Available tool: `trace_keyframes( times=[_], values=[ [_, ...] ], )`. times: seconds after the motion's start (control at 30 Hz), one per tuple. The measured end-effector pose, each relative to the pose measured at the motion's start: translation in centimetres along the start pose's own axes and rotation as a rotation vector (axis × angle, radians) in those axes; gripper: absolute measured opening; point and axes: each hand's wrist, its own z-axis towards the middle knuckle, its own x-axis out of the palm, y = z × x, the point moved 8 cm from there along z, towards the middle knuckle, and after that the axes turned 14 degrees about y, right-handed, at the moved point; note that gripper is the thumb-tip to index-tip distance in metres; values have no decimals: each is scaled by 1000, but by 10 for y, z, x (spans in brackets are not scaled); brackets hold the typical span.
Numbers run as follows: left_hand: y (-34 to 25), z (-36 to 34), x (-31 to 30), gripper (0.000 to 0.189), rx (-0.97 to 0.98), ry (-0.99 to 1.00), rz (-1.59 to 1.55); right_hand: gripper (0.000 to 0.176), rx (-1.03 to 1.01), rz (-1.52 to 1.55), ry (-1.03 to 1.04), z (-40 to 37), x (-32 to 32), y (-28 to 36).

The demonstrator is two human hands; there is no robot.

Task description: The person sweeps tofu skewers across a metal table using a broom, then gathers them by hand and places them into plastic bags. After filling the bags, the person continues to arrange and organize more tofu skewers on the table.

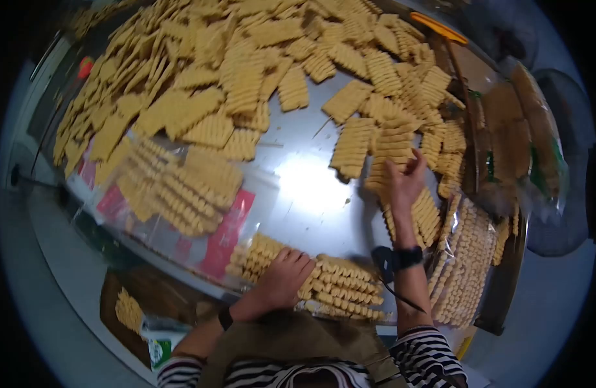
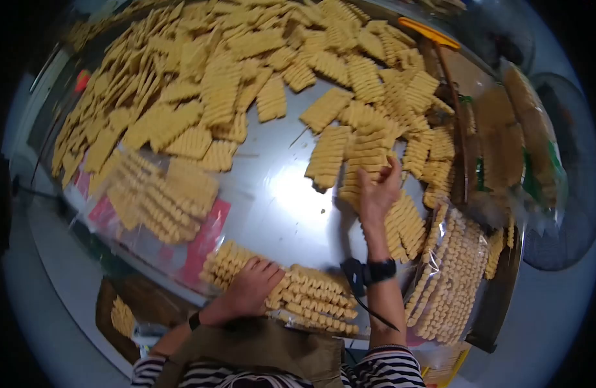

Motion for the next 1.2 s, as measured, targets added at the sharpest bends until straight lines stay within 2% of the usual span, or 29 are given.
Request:
trace_keyframes(
  times=[0.03, 0.07, 0.13, 0.17, 0.2, 0.23, 0.27, 0.3, 0.37, 0.43, 0.5, 0.57, 0.6, 0.63, 0.67, 0.7, 0.73, 0.77, 0.8, 0.83, 0.87, 0.9, 0.97, 1.03, 1.1, 1.13, 1.17, 1.2],
  values=[
    [1, -1, 2, 54, -35, 1, -25, 40, -276, 20, -10, -13, -6, 30],
    [-1, 0, 3, 55, -15, -10, -44, 40, -275, 34, 25, -29, -7, 47],
    [-3, 1, 5, 56, 14, 9, -28, 22, -275, -177, 450, -69, 24, 79],
    [-3, -1, 6, 56, 4, 4, -30, 23, -288, -137, 642, -94, 45, 82],
    [-3, -1, 6, 55, 5, -7, -34, 29, -132, -82, 896, -123, 71, 69],
    [-3, -1, 6, 54, 9, -16, -36, 33, -92, 16, 1104, -149, 88, 63],
    [-4, -1, 4, 54, 25, -77, -26, 31, -213, 4, 1141, -158, 88, 80],
    [-4, -2, 5, 54, 32, -81, -21, 27, -98, 82, 1106, -160, 84, 80],
    [-4, -3, 7, 56, 25, -76, -30, 26, 4, 178, 1115, -164, 83, 69],
    [-7, -5, 12, 59, 51, -61, -52, 25, 39, 185, 1100, -164, 82, 59],
    [-12, -11, 0, 62, -53, -127, 87, 24, 77, 193, 1071, -166, 81, 46],
    [-13, -10, -1, 63, -49, -136, 134, 23, -123, 227, 1081, -171, 84, 56],
    [-8, -10, -1, 64, -50, -143, 105, 23, -149, 208, 1054, -172, 80, 62],
    [-8, -6, -4, 65, -45, -147, 78, 23, -137, 204, 1027, -168, 70, 57],
    [-12, -5, -10, 53, -31, -150, 20, 25, -105, 214, 996, -163, 64, 53],
    [-13, -5, -12, 53, -25, -149, 26, 28, -77, 224, 967, -156, 57, 48],
    [-11, -5, -11, 52, -38, -129, 14, 43, -133, -69, 685, -143, 29, 31],
    [-10, -5, -9, 52, -55, -109, -4, 63, -205, -395, 507, -129, -1, 23],
    [-9, -4, -9, 52, -56, -112, -7, 74, -281, -621, 379, -118, -25, 22],
    [-9, -4, -6, 52, -62, -111, 17, 77, -66, -868, 434, -113, -32, -16],
    [-10, -5, -3, 53, -67, -102, 39, 68, -140, -860, 426, -115, -41, -22],
    [-11, -6, -2, 53, -68, -97, 35, 68, -135, -860, 431, -115, -44, -35],
    [-10, -4, -3, 53, -62, -89, 43, 56, -207, -915, 486, -106, -35, -41],
    [-11, -5, -4, 53, -63, -92, 18, 52, -271, -854, 410, -94, -43, -23],
    [-10, -5, -5, 53, -73, -104, -13, 52, -209, -636, 509, -77, -51, 3],
    [-10, -5, -5, 54, -68, -105, 5, 50, -201, -416, 449, -71, -60, 21],
    [-10, -7, -3, 55, -72, -105, 19, 43, -228, -230, 372, -67, -64, 8],
    [-7, -9, -2, 55, -101, -107, 8, 41, -130, -13, 364, -63, -63, 4]
  ],
)
